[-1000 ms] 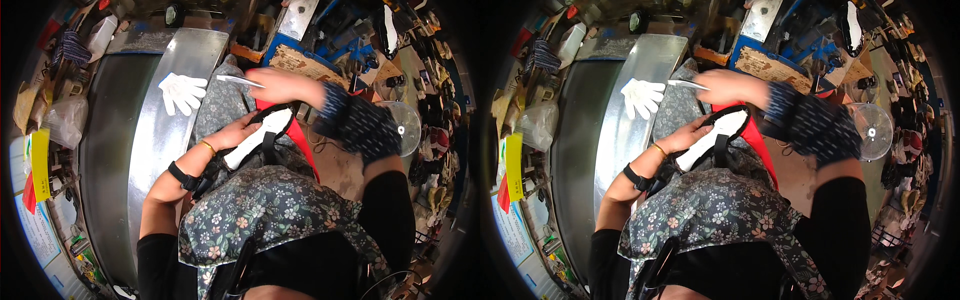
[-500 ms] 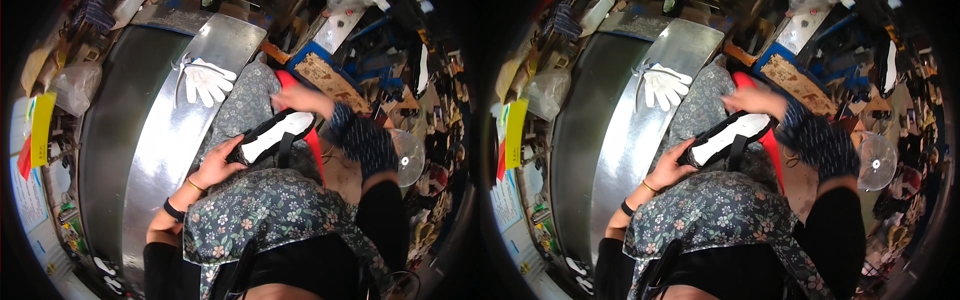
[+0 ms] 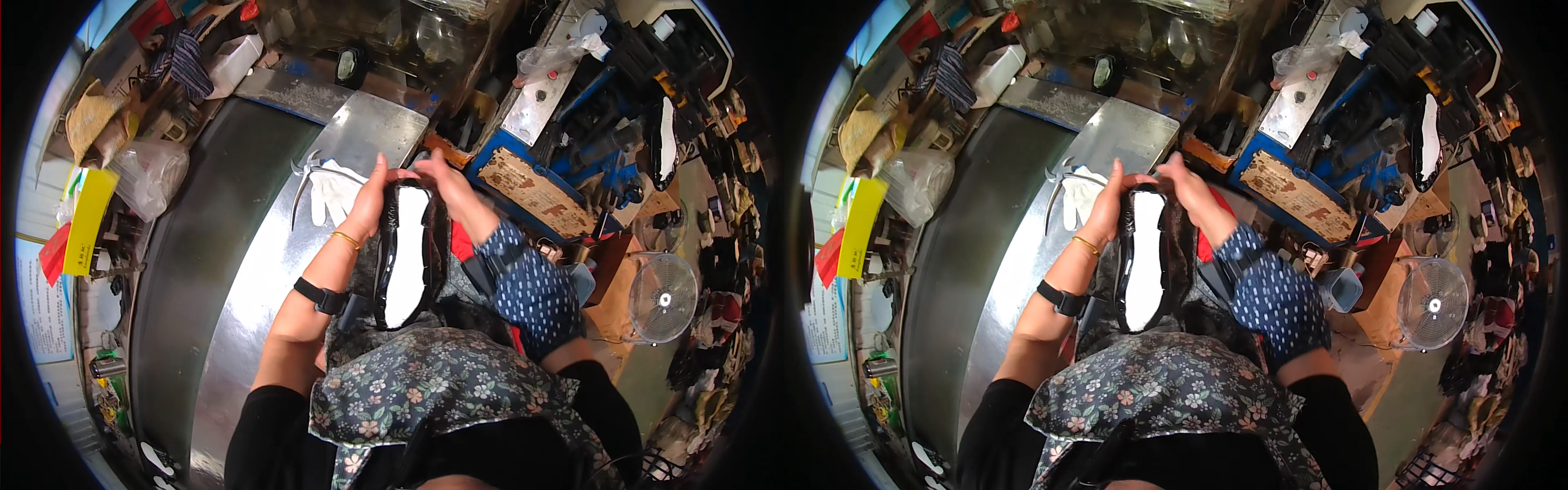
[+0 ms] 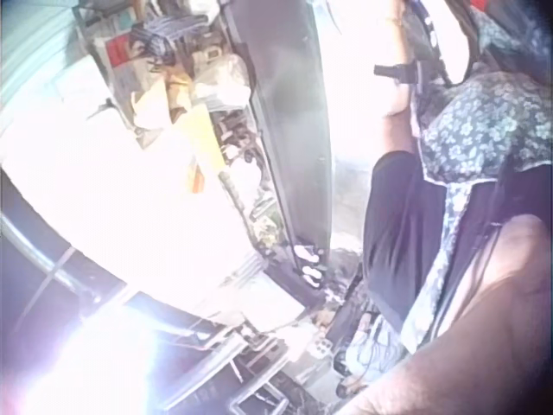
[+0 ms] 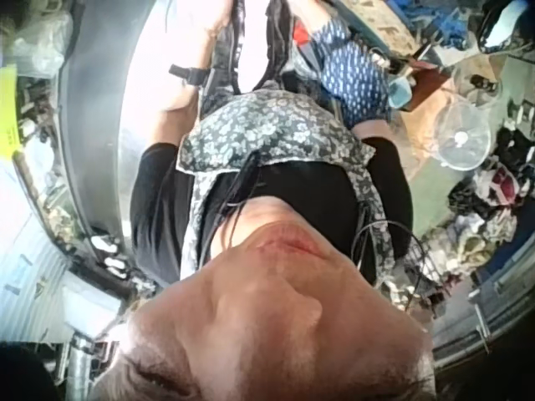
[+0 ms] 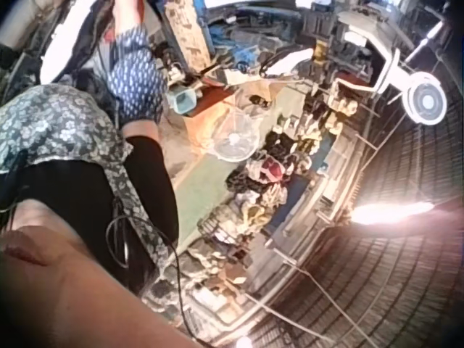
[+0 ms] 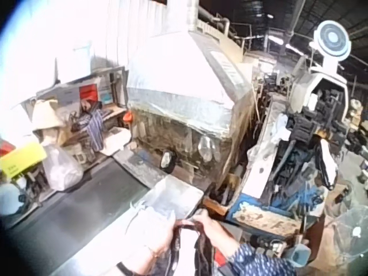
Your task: Operating a machine to shape and press shoe soles and uppers together.
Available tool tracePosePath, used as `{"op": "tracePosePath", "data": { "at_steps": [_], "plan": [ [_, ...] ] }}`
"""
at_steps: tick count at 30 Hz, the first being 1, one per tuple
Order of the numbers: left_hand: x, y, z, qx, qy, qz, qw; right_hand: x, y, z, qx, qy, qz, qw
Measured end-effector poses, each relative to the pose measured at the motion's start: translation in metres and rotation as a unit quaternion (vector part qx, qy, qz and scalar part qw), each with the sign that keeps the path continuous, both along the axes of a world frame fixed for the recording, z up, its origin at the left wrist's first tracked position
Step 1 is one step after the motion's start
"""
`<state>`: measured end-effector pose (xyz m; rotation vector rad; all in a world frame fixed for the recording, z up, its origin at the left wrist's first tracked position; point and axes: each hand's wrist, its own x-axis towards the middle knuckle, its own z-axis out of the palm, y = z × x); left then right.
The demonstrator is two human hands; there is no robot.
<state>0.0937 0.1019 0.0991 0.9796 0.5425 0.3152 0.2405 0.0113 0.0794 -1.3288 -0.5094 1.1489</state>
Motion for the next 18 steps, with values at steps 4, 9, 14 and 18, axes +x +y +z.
{"op": "tracePosePath", "data": {
  "at_steps": [4,9,14,18],
  "plan": [
    [0.0,0.008,-0.008,0.302,0.15,0.058,0.94,-0.022,0.037,0.011,-0.065,-0.369,0.055,0.926],
    [-0.024,0.019,0.021,0.478,0.373,-0.058,0.793,-0.051,0.056,0.024,-0.058,-0.359,-0.003,0.932],
    [-0.094,-0.058,-0.006,0.309,0.15,0.013,0.939,-0.036,0.038,0.022,0.097,0.098,0.162,0.977],
    [-0.123,-0.095,0.004,0.03,0.08,0.019,0.996,-0.041,0.028,0.055,0.126,0.124,0.226,0.958]
  ]
}}
